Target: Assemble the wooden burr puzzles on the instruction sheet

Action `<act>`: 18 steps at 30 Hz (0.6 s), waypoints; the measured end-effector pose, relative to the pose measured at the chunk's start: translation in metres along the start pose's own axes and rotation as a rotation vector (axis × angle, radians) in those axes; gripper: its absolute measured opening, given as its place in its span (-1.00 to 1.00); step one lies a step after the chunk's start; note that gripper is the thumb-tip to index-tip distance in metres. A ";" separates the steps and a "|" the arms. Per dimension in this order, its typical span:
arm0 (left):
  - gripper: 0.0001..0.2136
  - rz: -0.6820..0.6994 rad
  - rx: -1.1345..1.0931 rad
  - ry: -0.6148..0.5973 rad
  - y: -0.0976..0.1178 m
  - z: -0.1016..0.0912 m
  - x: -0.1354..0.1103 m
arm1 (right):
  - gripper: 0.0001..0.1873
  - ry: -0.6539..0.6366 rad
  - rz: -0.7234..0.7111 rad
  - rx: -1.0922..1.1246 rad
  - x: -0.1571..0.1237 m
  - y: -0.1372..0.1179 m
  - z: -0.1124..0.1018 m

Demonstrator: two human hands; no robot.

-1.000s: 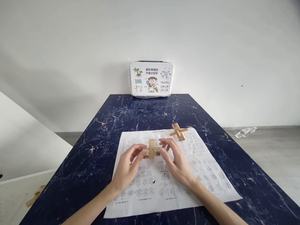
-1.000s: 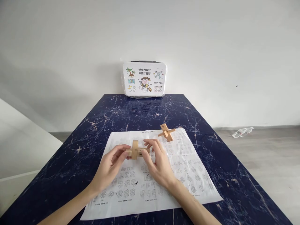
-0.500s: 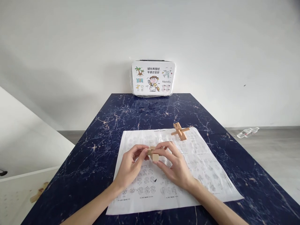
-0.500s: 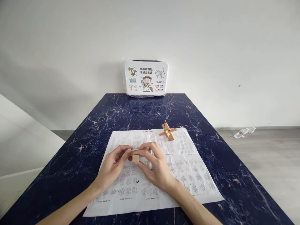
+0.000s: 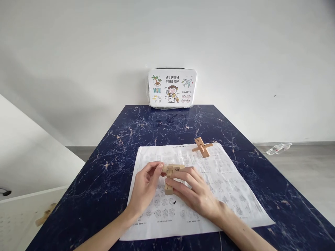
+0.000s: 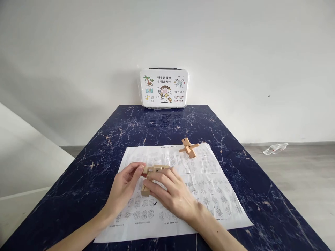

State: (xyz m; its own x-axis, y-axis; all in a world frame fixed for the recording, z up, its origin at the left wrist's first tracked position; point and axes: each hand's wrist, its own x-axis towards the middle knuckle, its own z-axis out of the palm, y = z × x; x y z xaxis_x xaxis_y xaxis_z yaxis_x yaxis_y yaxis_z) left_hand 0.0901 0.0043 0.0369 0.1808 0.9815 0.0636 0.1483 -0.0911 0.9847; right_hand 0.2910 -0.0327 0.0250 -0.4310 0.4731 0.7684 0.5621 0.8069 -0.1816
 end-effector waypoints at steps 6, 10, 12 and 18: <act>-0.69 -0.040 0.085 0.127 -0.004 -0.012 0.015 | -0.73 -0.110 0.071 0.071 0.001 -0.007 0.002; -0.70 0.090 0.214 0.102 -0.006 -0.017 0.016 | -0.70 -0.014 0.350 0.077 -0.004 0.005 0.006; -0.72 0.120 0.298 0.088 -0.006 -0.016 0.015 | -0.71 0.053 0.456 -0.005 -0.008 0.014 0.008; -0.69 0.237 0.500 -0.063 -0.010 -0.011 0.011 | -0.61 0.024 0.628 -0.040 -0.019 0.032 0.015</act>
State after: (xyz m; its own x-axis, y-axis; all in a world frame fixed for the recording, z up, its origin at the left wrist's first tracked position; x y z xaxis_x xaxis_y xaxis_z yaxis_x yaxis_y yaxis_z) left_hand 0.0795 0.0184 0.0292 0.3210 0.9137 0.2493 0.5367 -0.3924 0.7470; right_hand 0.3066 -0.0102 -0.0046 0.0054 0.8441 0.5362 0.7292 0.3636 -0.5797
